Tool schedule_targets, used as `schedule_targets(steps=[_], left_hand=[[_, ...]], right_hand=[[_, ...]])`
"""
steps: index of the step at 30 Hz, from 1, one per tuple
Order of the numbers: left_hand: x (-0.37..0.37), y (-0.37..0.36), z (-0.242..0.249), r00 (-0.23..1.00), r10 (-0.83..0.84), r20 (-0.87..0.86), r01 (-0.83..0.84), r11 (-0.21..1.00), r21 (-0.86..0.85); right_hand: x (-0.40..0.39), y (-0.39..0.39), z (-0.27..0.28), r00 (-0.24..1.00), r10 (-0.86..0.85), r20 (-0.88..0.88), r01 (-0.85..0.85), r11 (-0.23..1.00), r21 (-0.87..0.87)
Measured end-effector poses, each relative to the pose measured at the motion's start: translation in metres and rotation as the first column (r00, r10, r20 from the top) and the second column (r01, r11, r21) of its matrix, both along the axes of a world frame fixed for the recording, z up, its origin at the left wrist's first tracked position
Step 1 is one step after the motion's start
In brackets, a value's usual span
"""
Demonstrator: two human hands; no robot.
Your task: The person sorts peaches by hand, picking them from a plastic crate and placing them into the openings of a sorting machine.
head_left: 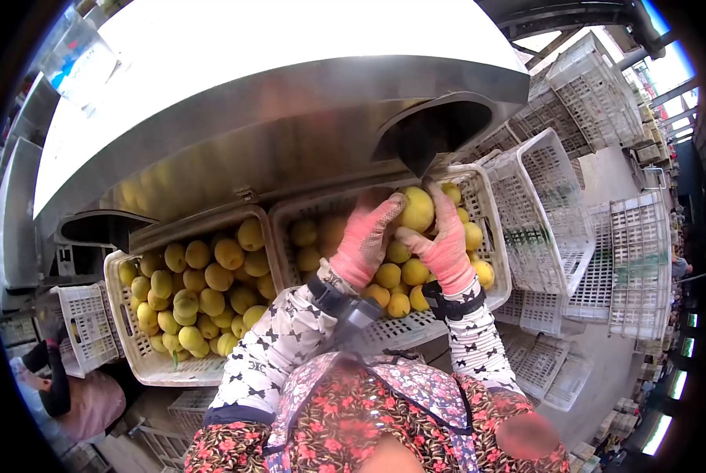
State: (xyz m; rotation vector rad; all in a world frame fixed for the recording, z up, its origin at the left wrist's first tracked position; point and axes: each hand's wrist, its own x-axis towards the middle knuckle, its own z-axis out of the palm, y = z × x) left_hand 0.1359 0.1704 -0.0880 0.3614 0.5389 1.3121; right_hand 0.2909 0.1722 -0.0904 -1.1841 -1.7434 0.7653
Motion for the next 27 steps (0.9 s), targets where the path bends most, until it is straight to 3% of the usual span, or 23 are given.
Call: schedule_targets(steps=[2, 5, 6, 7, 9, 10, 11, 12, 13, 14, 15, 16, 17, 18, 20, 21, 22, 24, 26, 27], left_hand=[[0.003, 0.005, -0.001, 0.999, -0.011, 0.044, 0.012, 1.000, -0.023], [-0.015, 0.015, -0.071, 0.969, 0.030, -0.247, -0.053, 0.995, -0.088], [-0.030, 0.016, -0.120, 0.883, 0.083, -0.462, -0.083, 0.996, 0.020], [-0.048, 0.012, -0.177, 0.752, 0.129, -0.647, -0.070, 0.991, 0.116], [-0.054, -0.025, -0.203, 0.503, -0.033, -0.864, 0.002, 0.999, -0.037], [-0.058, -0.028, -0.173, 0.412, -0.217, -0.885, 0.001, 0.971, -0.238], [-0.060, -0.035, -0.160, 0.324, -0.402, -0.856, -0.017, 0.903, -0.430], [-0.061, -0.052, -0.167, 0.223, -0.427, -0.876, 0.051, 0.903, -0.427], [-0.064, -0.063, -0.174, 0.123, -0.422, -0.898, 0.114, 0.905, -0.410], [-0.066, -0.075, -0.179, 0.023, -0.414, -0.910, 0.182, 0.897, -0.404], [-0.066, -0.085, -0.183, -0.088, -0.419, -0.904, 0.245, 0.870, -0.427], [-0.066, -0.091, -0.188, -0.197, -0.409, -0.891, 0.303, 0.839, -0.452], [-0.065, -0.098, -0.191, -0.302, -0.385, -0.872, 0.360, 0.801, -0.478], [-0.060, -0.094, -0.186, -0.346, -0.424, -0.837, 0.429, 0.722, -0.543], [-0.045, -0.081, -0.167, -0.441, -0.480, -0.759, 0.540, 0.534, -0.651], [-0.039, -0.106, -0.224, -0.442, -0.486, -0.754, 0.470, 0.591, -0.656], [-0.033, -0.113, -0.236, -0.535, -0.405, -0.741, 0.459, 0.598, -0.657], [-0.017, -0.121, -0.245, -0.693, -0.224, -0.685, 0.450, 0.608, -0.654], [-0.014, -0.115, -0.242, -0.658, -0.295, -0.692, 0.466, 0.563, -0.683], [-0.018, -0.109, -0.225, -0.618, -0.339, -0.709, 0.489, 0.540, -0.685]], right_hand=[[-0.001, 0.003, 0.009, 0.995, -0.086, 0.053, 0.080, 0.992, 0.096], [-0.009, 0.042, 0.018, 0.898, -0.376, 0.227, 0.348, 0.925, 0.154], [0.004, 0.095, -0.022, 0.763, -0.412, 0.498, 0.162, 0.868, 0.469], [-0.008, 0.112, -0.008, 0.681, -0.366, 0.634, 0.217, 0.928, 0.302], [-0.031, 0.146, 0.021, 0.447, -0.129, 0.885, 0.329, 0.944, -0.029], [-0.024, 0.153, 0.001, 0.507, -0.503, 0.700, 0.455, 0.846, 0.279], [-0.019, 0.136, 0.005, 0.766, -0.492, 0.414, 0.373, 0.864, 0.339], [-0.015, 0.112, 0.013, 0.919, -0.387, 0.075, 0.323, 0.849, 0.418], [-0.015, 0.091, 0.003, 0.921, -0.370, 0.120, 0.281, 0.846, 0.453], [-0.007, 0.070, -0.022, 0.966, -0.184, 0.181, 0.125, 0.947, 0.296], [-0.005, 0.051, -0.042, 0.905, -0.019, 0.425, 0.020, 1.000, 0.003], [-0.026, 0.047, -0.059, 0.660, 0.295, 0.691, 0.043, 0.904, -0.426], [-0.017, 0.015, -0.085, 0.607, 0.384, 0.696, -0.106, 0.907, -0.408], [-0.008, 0.002, -0.129, 0.522, 0.583, 0.623, -0.206, 0.794, -0.572], [-0.006, -0.019, -0.182, 0.281, 0.692, 0.666, -0.283, 0.722, -0.631], [-0.002, -0.029, -0.210, 0.123, 0.699, 0.704, -0.325, 0.699, -0.637], [0.002, -0.032, -0.227, -0.035, 0.679, 0.733, -0.362, 0.675, -0.643], [0.001, -0.027, -0.227, -0.037, 0.727, 0.685, -0.363, 0.629, -0.687], [0.006, -0.012, -0.211, -0.042, 0.777, 0.627, -0.368, 0.572, -0.733], [0.010, -0.008, -0.190, 0.141, 0.803, 0.579, -0.354, 0.587, -0.728]])
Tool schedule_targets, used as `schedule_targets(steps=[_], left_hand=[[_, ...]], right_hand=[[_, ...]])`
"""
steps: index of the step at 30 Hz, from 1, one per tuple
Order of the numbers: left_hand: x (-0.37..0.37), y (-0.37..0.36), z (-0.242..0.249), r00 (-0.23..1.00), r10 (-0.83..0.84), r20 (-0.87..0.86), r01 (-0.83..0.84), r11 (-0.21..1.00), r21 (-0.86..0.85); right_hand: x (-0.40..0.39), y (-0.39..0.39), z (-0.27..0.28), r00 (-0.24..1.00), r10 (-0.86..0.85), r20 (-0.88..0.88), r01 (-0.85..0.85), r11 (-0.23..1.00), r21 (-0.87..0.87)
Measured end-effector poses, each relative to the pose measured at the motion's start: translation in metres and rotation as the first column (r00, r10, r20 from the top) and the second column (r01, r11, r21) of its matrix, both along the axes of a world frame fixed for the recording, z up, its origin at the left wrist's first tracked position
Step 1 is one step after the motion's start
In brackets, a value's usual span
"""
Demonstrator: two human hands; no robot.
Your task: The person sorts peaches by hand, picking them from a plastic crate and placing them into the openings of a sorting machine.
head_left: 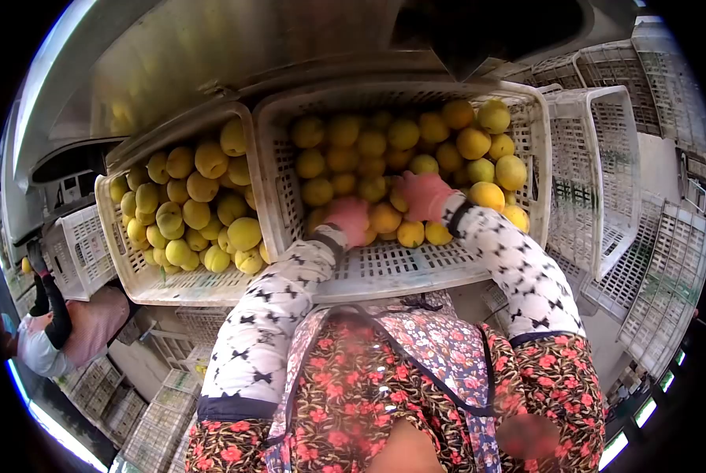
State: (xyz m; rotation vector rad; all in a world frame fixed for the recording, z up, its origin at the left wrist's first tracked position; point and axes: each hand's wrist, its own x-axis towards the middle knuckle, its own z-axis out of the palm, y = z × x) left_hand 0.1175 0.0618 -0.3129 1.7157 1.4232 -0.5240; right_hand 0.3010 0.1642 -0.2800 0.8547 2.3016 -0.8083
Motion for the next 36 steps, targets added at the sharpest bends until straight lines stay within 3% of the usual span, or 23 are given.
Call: schedule_targets(steps=[2, 3, 5, 6, 7, 8, 9, 10, 12, 13, 15, 17, 18, 20, 21, 22, 23, 24, 26, 28, 31, 33, 36], left_hand=[[-0.013, 0.017, 0.029, 0.985, 0.073, 0.154, -0.068, 0.997, -0.039], [-0.020, 0.017, 0.032, 0.862, 0.378, 0.338, -0.317, 0.922, -0.222], [-0.036, 0.021, 0.042, 0.319, 0.828, 0.461, -0.526, 0.559, -0.640], [-0.040, 0.027, 0.044, -0.017, 0.897, 0.442, -0.364, 0.406, -0.838], [-0.037, 0.028, 0.045, -0.103, 0.906, 0.412, -0.381, 0.347, -0.857], [-0.035, 0.035, 0.030, -0.091, 0.918, 0.387, -0.377, 0.328, -0.866], [-0.032, 0.042, 0.024, -0.081, 0.933, 0.351, -0.374, 0.298, -0.878], [-0.029, 0.044, 0.019, 0.114, 0.871, 0.478, -0.521, 0.462, -0.718], [-0.013, 0.048, 0.031, 0.519, 0.661, 0.542, -0.639, 0.721, -0.267], [-0.007, 0.050, 0.033, 0.697, 0.570, 0.434, -0.583, 0.804, -0.119], [0.003, 0.054, 0.028, 0.935, 0.335, 0.114, -0.346, 0.933, 0.095], [-0.002, 0.063, 0.010, 0.982, 0.149, 0.119, -0.153, 0.988, 0.031], [-0.003, 0.068, 0.009, 0.994, 0.042, 0.102, -0.041, 0.999, -0.016], [-0.002, 0.065, -0.003, 0.986, 0.050, 0.156, -0.040, 0.997, -0.070], [-0.003, 0.064, -0.015, 0.965, 0.159, 0.209, -0.147, 0.986, -0.072], [-0.004, 0.061, -0.028, 0.930, 0.265, 0.257, -0.252, 0.964, -0.082], [-0.006, 0.060, -0.054, 0.905, 0.263, 0.335, -0.260, 0.964, -0.055], [-0.007, 0.059, -0.085, 0.875, 0.258, 0.409, -0.272, 0.962, -0.026], [-0.008, 0.063, -0.064, 0.896, 0.258, 0.361, -0.253, 0.966, -0.061], [-0.010, 0.076, -0.022, 0.965, 0.237, 0.113, -0.209, 0.955, -0.212], [-0.013, 0.066, -0.041, 0.896, 0.418, 0.147, -0.383, 0.897, -0.220], [-0.005, 0.064, -0.036, 0.894, 0.439, 0.084, -0.423, 0.892, -0.158], [-0.007, 0.061, -0.035, 0.890, 0.447, 0.086, -0.435, 0.891, -0.130]], right_hand=[[0.018, 0.008, 0.050, 0.933, -0.304, -0.190, 0.285, 0.951, -0.123], [0.029, 0.009, 0.067, 0.869, -0.417, -0.267, 0.393, 0.909, -0.141], [0.049, 0.013, 0.095, 0.671, -0.606, -0.426, 0.590, 0.785, -0.187], [0.055, 0.017, 0.105, 0.533, -0.656, -0.534, 0.646, 0.723, -0.243], [0.057, 0.020, 0.114, 0.381, -0.678, -0.629, 0.681, 0.666, -0.305], [0.053, 0.023, 0.123, 0.139, -0.696, -0.704, 0.696, 0.574, -0.430], [0.046, 0.031, 0.140, 0.157, -0.612, -0.775, 0.775, 0.563, -0.287], [0.036, 0.040, 0.164, 0.187, -0.528, -0.828, 0.838, 0.526, -0.146], [0.015, 0.068, 0.195, 0.313, -0.413, -0.855, 0.892, 0.437, 0.115], [0.004, 0.091, 0.199, 0.397, -0.395, -0.828, 0.886, 0.402, 0.233], [-0.018, 0.152, 0.179, 0.653, -0.521, -0.549, 0.755, 0.502, 0.421], [-0.029, 0.173, 0.182, 0.681, -0.357, -0.640, 0.730, 0.407, 0.550], [-0.027, 0.163, 0.178, 0.612, -0.215, -0.761, 0.788, 0.256, 0.560], [-0.012, 0.123, 0.183, 0.349, 0.002, -0.937, 0.881, 0.339, 0.329], [-0.014, 0.089, 0.173, 0.323, -0.031, -0.946, 0.875, 0.392, 0.286], [-0.011, 0.062, 0.160, 0.430, -0.271, -0.861, 0.799, 0.558, 0.223], [-0.022, 0.045, 0.163, 0.770, -0.552, -0.319, 0.629, 0.739, 0.240], [-0.012, 0.021, 0.114, 0.789, -0.500, -0.358, 0.563, 0.821, 0.094], [-0.023, -0.008, 0.077, 0.925, -0.378, 0.034, 0.380, 0.923, -0.055], [-0.026, -0.031, 0.029, 0.965, -0.238, 0.112, 0.259, 0.935, -0.242], [-0.039, -0.038, 0.011, 0.926, -0.366, 0.094, 0.376, 0.869, -0.322], [-0.042, -0.056, -0.035, 0.924, -0.376, 0.066, 0.379, 0.880, -0.286], [-0.027, -0.038, -0.019, 0.868, -0.496, 0.023, 0.460, 0.787, -0.411]])
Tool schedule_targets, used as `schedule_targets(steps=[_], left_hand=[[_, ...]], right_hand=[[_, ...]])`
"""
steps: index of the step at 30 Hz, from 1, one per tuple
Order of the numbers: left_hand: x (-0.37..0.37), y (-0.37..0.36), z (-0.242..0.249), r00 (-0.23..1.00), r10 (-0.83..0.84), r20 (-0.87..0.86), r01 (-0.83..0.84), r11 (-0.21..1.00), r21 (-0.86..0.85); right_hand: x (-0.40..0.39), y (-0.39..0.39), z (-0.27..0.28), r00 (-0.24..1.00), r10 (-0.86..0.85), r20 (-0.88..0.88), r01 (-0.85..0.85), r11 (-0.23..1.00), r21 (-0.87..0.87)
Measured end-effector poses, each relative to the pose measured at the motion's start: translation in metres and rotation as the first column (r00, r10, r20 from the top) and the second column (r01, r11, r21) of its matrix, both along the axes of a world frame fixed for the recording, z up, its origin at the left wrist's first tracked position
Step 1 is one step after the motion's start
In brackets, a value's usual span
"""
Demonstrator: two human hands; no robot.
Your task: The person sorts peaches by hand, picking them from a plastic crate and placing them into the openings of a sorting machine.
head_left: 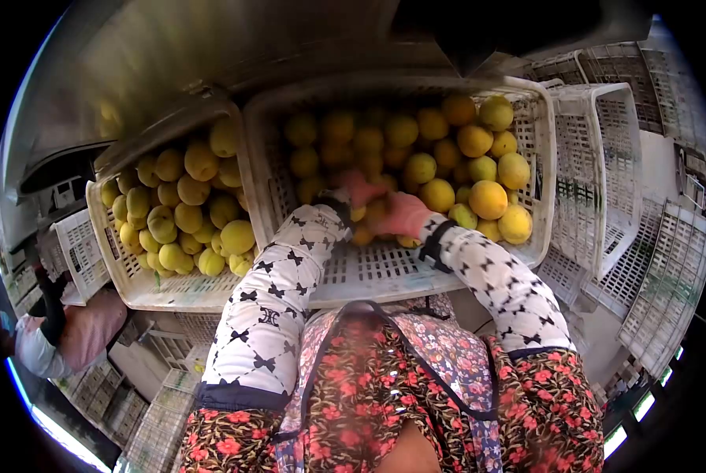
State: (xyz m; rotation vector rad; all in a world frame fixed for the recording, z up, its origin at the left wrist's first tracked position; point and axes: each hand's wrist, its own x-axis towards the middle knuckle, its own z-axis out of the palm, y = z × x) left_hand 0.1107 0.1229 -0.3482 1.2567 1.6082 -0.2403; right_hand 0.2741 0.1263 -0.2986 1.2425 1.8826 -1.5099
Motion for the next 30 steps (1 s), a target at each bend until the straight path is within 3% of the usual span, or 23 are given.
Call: schedule_targets(steps=[1, 2, 4, 5, 7, 8, 9, 10, 11, 13, 14, 17, 18, 19, 20, 21, 23, 24, 25, 26, 28, 29, 30], left_hand=[[-0.005, -0.002, -0.008, 1.000, -0.002, 0.012, 0.002, 1.000, 0.005], [-0.015, -0.010, -0.034, 0.970, 0.133, 0.205, -0.125, 0.991, -0.053], [-0.034, -0.024, -0.085, 0.748, 0.389, 0.537, -0.306, 0.921, -0.241], [-0.031, -0.018, -0.055, 0.591, 0.544, 0.595, -0.392, 0.839, -0.377], [-0.019, -0.005, 0.055, 0.212, 0.769, 0.603, -0.452, 0.624, -0.637], [-0.016, -0.005, 0.083, 0.340, 0.536, 0.773, -0.480, 0.805, -0.347], [-0.012, -0.004, 0.103, 0.145, 0.583, 0.800, -0.481, 0.748, -0.457], [-0.009, -0.003, 0.124, -0.061, 0.618, 0.784, -0.446, 0.685, -0.576], [-0.006, -0.002, 0.145, -0.252, 0.638, 0.727, -0.377, 0.628, -0.681], [-0.001, 0.008, 0.175, -0.320, 0.580, 0.749, -0.344, 0.666, -0.662], [-0.001, 0.015, 0.183, -0.281, 0.514, 0.810, -0.364, 0.724, -0.586], [-0.006, 0.027, 0.196, -0.164, 0.362, 0.918, -0.409, 0.821, -0.397], [-0.007, 0.029, 0.196, -0.131, 0.343, 0.930, -0.432, 0.824, -0.365], [-0.006, 0.033, 0.198, -0.100, 0.320, 0.942, -0.463, 0.823, -0.329], [0.004, 0.033, 0.208, -0.111, 0.346, 0.932, -0.512, 0.783, -0.352], [0.004, 0.037, 0.214, -0.043, 0.311, 0.949, -0.555, 0.783, -0.282], [0.004, 0.035, 0.215, 0.054, 0.267, 0.962, -0.626, 0.760, -0.175], [0.004, 0.034, 0.213, 0.085, 0.241, 0.967, -0.660, 0.740, -0.127], [0.002, 0.042, 0.215, 0.132, 0.182, 0.974, -0.695, 0.718, -0.040], [0.003, 0.044, 0.216, 0.174, 0.137, 0.975, -0.720, 0.693, 0.031], [0.006, 0.052, 0.235, 0.255, 0.060, 0.965, -0.721, 0.677, 0.149], [0.004, 0.052, 0.236, 0.394, 0.018, 0.919, -0.677, 0.682, 0.277], [0.000, 0.055, 0.238, 0.525, -0.031, 0.850, -0.612, 0.680, 0.403]], right_hand=[[0.008, 0.009, 0.033, 0.990, -0.115, -0.085, 0.113, 0.993, -0.025], [0.020, 0.017, 0.053, 0.959, -0.234, -0.162, 0.228, 0.972, -0.058], [0.050, 0.030, 0.069, 0.903, -0.390, -0.181, 0.358, 0.915, -0.184], [0.064, 0.036, 0.080, 0.863, -0.457, -0.214, 0.410, 0.883, -0.229], [0.081, 0.042, 0.120, 0.743, -0.535, -0.402, 0.479, 0.845, -0.240], [0.082, 0.039, 0.130, 0.646, -0.573, -0.503, 0.516, 0.815, -0.265], [0.081, 0.033, 0.138, 0.539, -0.599, -0.593, 0.545, 0.784, -0.296], [0.078, 0.028, 0.137, 0.619, -0.475, -0.625, 0.565, 0.823, -0.066], [0.067, 0.021, 0.142, 0.507, -0.511, -0.694, 0.660, 0.748, -0.068], [0.056, 0.022, 0.180, 0.504, -0.405, -0.763, 0.764, 0.621, 0.175], [0.048, 0.021, 0.184, 0.364, -0.395, -0.843, 0.857, 0.496, 0.138], [0.053, 0.048, 0.209, 0.583, -0.218, -0.782, 0.811, 0.200, 0.549], [0.049, 0.061, 0.222, 0.530, -0.293, -0.796, 0.847, 0.157, 0.507], [0.051, 0.078, 0.228, 0.626, -0.318, -0.712, 0.771, 0.117, 0.626], [0.051, 0.101, 0.244, 0.708, -0.389, -0.589, 0.691, 0.209, 0.692], [0.038, 0.136, 0.244, 0.803, -0.458, -0.380, 0.538, 0.285, 0.793], [0.033, 0.187, 0.211, 0.885, -0.446, -0.134, 0.250, 0.210, 0.945], [0.025, 0.200, 0.212, 0.918, -0.377, -0.123, 0.132, 0.000, 0.991], [0.029, 0.190, 0.212, 0.850, -0.335, -0.406, 0.426, -0.015, 0.905], [0.020, 0.167, 0.251, 0.702, -0.262, -0.662, 0.680, -0.030, 0.733], [0.044, 0.126, 0.227, 0.656, -0.052, -0.753, 0.743, 0.218, 0.633], [0.046, 0.103, 0.238, 0.517, -0.175, -0.838, 0.778, 0.504, 0.374], [0.055, 0.091, 0.202, 0.493, -0.193, -0.848, 0.758, 0.574, 0.310]])
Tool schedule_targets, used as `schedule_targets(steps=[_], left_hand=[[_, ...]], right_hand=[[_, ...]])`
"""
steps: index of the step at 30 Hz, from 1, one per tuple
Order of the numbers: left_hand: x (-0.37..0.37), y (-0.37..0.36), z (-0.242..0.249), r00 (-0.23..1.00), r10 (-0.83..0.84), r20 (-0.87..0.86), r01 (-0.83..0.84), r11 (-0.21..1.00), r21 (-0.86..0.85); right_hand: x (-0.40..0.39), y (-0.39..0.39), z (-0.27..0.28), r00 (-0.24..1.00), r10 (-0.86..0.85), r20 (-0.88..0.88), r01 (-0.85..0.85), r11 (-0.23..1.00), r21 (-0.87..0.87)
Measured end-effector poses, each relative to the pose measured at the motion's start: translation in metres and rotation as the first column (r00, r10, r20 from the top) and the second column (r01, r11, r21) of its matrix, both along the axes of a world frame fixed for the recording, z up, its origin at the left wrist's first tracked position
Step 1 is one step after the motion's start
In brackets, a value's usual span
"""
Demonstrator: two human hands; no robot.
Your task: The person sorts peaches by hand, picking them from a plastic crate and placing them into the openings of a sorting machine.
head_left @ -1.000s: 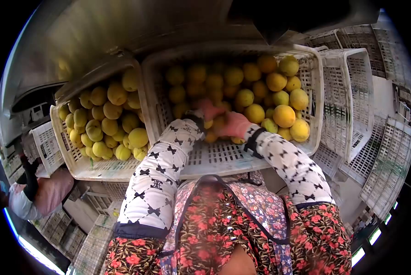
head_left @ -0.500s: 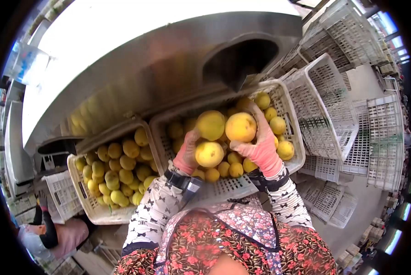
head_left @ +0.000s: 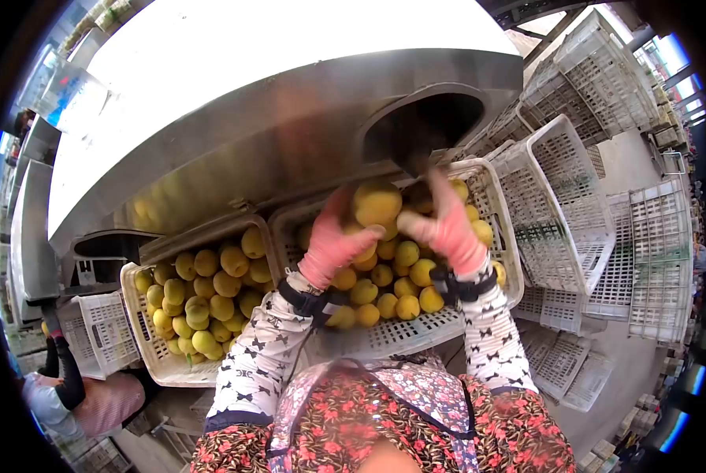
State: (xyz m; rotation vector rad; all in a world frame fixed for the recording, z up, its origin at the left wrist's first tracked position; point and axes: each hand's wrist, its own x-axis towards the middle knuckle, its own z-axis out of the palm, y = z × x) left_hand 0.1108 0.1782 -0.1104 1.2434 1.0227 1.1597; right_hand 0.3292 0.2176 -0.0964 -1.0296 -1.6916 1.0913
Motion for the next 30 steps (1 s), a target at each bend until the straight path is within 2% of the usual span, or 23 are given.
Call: schedule_targets(steps=[1, 4, 6, 7, 9, 10, 11, 13, 14, 15, 16, 18, 19, 20, 22, 23, 25, 26, 27, 28, 29, 30], left_hand=[[-0.003, 0.004, 0.002, 0.989, -0.015, -0.147, 0.022, 0.999, 0.046], [-0.006, 0.015, 0.011, 0.957, -0.196, -0.214, 0.217, 0.973, 0.074], [-0.002, 0.018, 0.001, 0.949, -0.293, -0.114, 0.296, 0.955, 0.015], [0.000, 0.020, -0.002, 0.939, -0.338, -0.061, 0.338, 0.941, -0.008], [0.009, 0.022, 0.012, 0.919, -0.343, 0.195, 0.356, 0.934, -0.037], [0.013, 0.022, 0.018, 0.888, -0.333, 0.317, 0.368, 0.929, -0.053], [0.018, 0.021, 0.016, 0.872, -0.173, 0.458, 0.274, 0.948, -0.164], [0.021, 0.018, -0.003, 0.740, 0.199, 0.643, 0.114, 0.904, -0.411], [0.018, 0.013, -0.037, 0.903, 0.099, 0.419, 0.008, 0.969, -0.247], [0.014, 0.008, -0.071, 0.985, 0.101, 0.137, -0.093, 0.994, -0.065], [0.015, -0.002, -0.084, 0.990, 0.136, -0.038, -0.135, 0.990, 0.038], [0.017, 0.003, -0.110, 0.963, 0.232, 0.139, -0.217, 0.969, -0.114], [0.018, 0.006, -0.124, 0.929, 0.294, 0.223, -0.254, 0.949, -0.188], [0.016, 0.001, -0.090, 0.924, 0.261, 0.279, -0.189, 0.947, -0.259], [0.018, 0.005, -0.071, 0.965, 0.186, 0.184, -0.155, 0.974, -0.167], [0.020, 0.009, -0.075, 0.987, 0.161, 0.012, -0.161, 0.987, -0.010], [0.029, 0.014, -0.062, 0.956, 0.094, 0.277, -0.070, 0.993, -0.097], [0.036, 0.016, -0.039, 0.740, 0.116, 0.662, 0.102, 0.954, -0.281], [0.039, 0.018, -0.026, 0.386, 0.226, 0.894, 0.329, 0.872, -0.362], [0.040, 0.019, -0.025, 0.394, 0.139, 0.908, 0.333, 0.900, -0.282], [0.035, 0.018, -0.038, 0.592, 0.126, 0.796, 0.195, 0.936, -0.293], [0.022, 0.012, -0.066, 0.759, 0.142, 0.635, 0.052, 0.960, -0.276]], right_hand=[[-0.003, -0.011, 0.003, 0.982, 0.090, -0.166, -0.101, 0.993, -0.057], [0.002, -0.023, -0.006, 0.955, 0.080, -0.285, -0.124, 0.983, -0.139], [0.004, -0.027, 0.001, 0.955, 0.056, -0.292, -0.108, 0.980, -0.167], [0.005, -0.024, 0.005, 0.980, 0.061, -0.190, -0.087, 0.987, -0.134], [0.009, -0.018, 0.017, 0.998, 0.060, 0.019, -0.059, 0.996, -0.061], [0.005, -0.020, 0.025, 0.988, -0.087, 0.124, 0.067, 0.985, 0.161], [0.003, -0.019, 0.026, 0.951, -0.237, 0.196, 0.183, 0.948, 0.260], [-0.009, -0.006, 0.026, 0.809, -0.517, 0.282, 0.353, 0.809, 0.470], [-0.023, 0.015, 0.021, 0.683, -0.605, 0.410, 0.441, 0.788, 0.429], [-0.037, 0.046, 0.011, 0.614, -0.510, 0.602, 0.386, 0.860, 0.335], [-0.050, 0.083, 0.000, 0.518, -0.380, 0.766, 0.345, 0.913, 0.219], [-0.065, 0.102, 0.007, 0.546, -0.450, 0.706, 0.287, 0.893, 0.347], [-0.056, 0.079, 0.009, 0.662, -0.582, 0.472, 0.304, 0.784, 0.541], [-0.046, 0.054, 0.014, 0.737, -0.647, 0.198, 0.357, 0.621, 0.698], [-0.033, 0.012, 0.006, 0.869, -0.392, 0.302, 0.226, 0.858, 0.462], [-0.030, -0.002, 0.001, 0.913, -0.252, 0.322, 0.142, 0.934, 0.328], [-0.035, -0.014, -0.011, 0.915, -0.215, 0.342, 0.118, 0.952, 0.284], [-0.035, -0.017, -0.013, 0.914, -0.201, 0.353, 0.110, 0.959, 0.261], [-0.035, -0.015, -0.004, 0.885, -0.298, 0.358, 0.186, 0.931, 0.315], [-0.035, -0.012, 0.010, 0.852, -0.384, 0.356, 0.254, 0.897, 0.361], [-0.035, -0.005, 0.015, 0.814, -0.463, 0.350, 0.317, 0.859, 0.402], [-0.043, 0.018, 0.007, 0.648, -0.651, 0.395, 0.414, 0.737, 0.535]])
